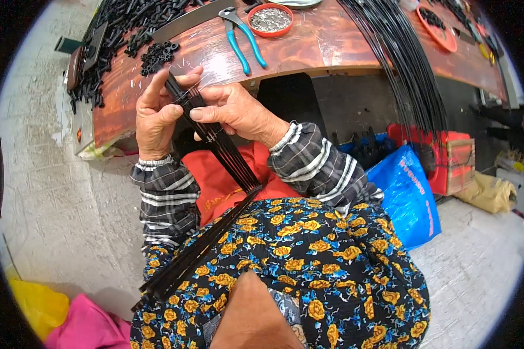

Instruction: Assembling small plastic components onto bundles of black electrical wires at a factory workbench.

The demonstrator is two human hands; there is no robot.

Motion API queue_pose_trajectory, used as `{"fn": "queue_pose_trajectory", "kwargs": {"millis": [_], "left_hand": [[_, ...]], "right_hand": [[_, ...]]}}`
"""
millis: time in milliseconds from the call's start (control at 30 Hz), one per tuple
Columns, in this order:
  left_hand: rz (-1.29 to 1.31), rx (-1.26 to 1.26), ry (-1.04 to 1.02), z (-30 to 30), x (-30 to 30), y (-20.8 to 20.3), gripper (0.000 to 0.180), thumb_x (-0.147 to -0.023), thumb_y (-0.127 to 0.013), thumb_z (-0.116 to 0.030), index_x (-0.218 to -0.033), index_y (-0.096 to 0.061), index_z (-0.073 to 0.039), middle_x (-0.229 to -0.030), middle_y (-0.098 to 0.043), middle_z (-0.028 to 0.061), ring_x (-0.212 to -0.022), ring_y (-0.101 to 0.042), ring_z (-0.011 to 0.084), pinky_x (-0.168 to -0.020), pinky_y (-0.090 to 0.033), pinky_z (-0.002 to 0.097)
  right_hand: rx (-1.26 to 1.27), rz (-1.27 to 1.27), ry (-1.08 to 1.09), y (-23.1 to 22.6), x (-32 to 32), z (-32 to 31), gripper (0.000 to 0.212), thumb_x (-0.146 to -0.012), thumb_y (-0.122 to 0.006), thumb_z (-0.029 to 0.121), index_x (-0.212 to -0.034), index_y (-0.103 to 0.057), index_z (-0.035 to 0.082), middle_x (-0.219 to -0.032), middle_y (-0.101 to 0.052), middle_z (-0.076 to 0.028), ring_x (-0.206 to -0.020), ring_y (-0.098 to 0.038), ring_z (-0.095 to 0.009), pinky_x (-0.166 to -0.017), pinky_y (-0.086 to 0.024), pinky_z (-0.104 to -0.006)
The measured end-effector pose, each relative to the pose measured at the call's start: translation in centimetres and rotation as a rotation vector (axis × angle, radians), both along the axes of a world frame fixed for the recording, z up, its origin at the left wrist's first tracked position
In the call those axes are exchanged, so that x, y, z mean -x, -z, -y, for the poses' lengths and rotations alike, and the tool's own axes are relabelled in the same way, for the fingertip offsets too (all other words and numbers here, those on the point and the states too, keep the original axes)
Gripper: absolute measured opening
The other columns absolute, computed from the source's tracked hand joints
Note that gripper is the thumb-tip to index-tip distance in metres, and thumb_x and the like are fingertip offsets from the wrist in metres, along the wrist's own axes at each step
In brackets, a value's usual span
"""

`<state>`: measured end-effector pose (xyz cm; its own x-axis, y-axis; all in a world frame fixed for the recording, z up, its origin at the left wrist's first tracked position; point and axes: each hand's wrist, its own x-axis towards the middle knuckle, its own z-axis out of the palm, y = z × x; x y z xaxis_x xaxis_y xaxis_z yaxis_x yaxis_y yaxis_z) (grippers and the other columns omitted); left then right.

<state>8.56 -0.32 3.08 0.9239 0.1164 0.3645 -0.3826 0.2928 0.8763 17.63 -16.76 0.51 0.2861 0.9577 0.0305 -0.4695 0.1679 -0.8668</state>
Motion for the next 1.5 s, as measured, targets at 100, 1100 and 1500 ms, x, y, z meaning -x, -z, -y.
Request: {"fn": "queue_pose_trajectory", "kwargs": {"millis": [100, 1100, 1500], "left_hand": [[-0.063, 0.096, -0.011, 0.3, 0.4, 0.1, 0.06, -0.079, -0.066, 0.002, -0.135, -0.047, -0.009, -0.123, -0.057, 0.0234, -0.117, -0.055, 0.0337, -0.098, -0.045, 0.0436], [-0.174, -0.054, -0.067, 0.6, 0.0, -1.1, 0.054, -0.077, -0.056, 0.002, -0.131, -0.049, 0.0, -0.115, -0.063, 0.016, -0.103, -0.063, 0.0218, -0.093, -0.048, 0.0321], [-0.244, -0.141, -0.054, -0.3, 0.1, -1.2, 0.053, -0.077, -0.063, 0.003, -0.129, -0.052, 0.0, -0.112, -0.064, 0.0195, -0.1, -0.064, 0.0239, -0.09, -0.05, 0.0346]], "right_hand": [[0.03, -0.065, 0.028, -0.5, 0.3, 0.3, 0.036, -0.086, -0.067, 0.027, -0.11, -0.06, 0.002, -0.074, -0.066, -0.003, -0.048, -0.054, -0.003, -0.037, -0.03, -0.0141], [0.039, -0.018, 0.031, 0.8, -0.7, 0.3, 0.029, -0.088, -0.064, 0.028, -0.103, -0.058, 0.004, -0.074, -0.068, -0.011, -0.051, -0.058, -0.006, -0.038, -0.032, -0.0155], [0.016, -0.189, -0.053, 1.8, -1.1, 0.5, 0.042, -0.086, -0.066, 0.021, -0.12, -0.053, -0.001, -0.084, -0.065, -0.009, -0.072, -0.068, -0.022, -0.064, -0.057, -0.0305]]}}
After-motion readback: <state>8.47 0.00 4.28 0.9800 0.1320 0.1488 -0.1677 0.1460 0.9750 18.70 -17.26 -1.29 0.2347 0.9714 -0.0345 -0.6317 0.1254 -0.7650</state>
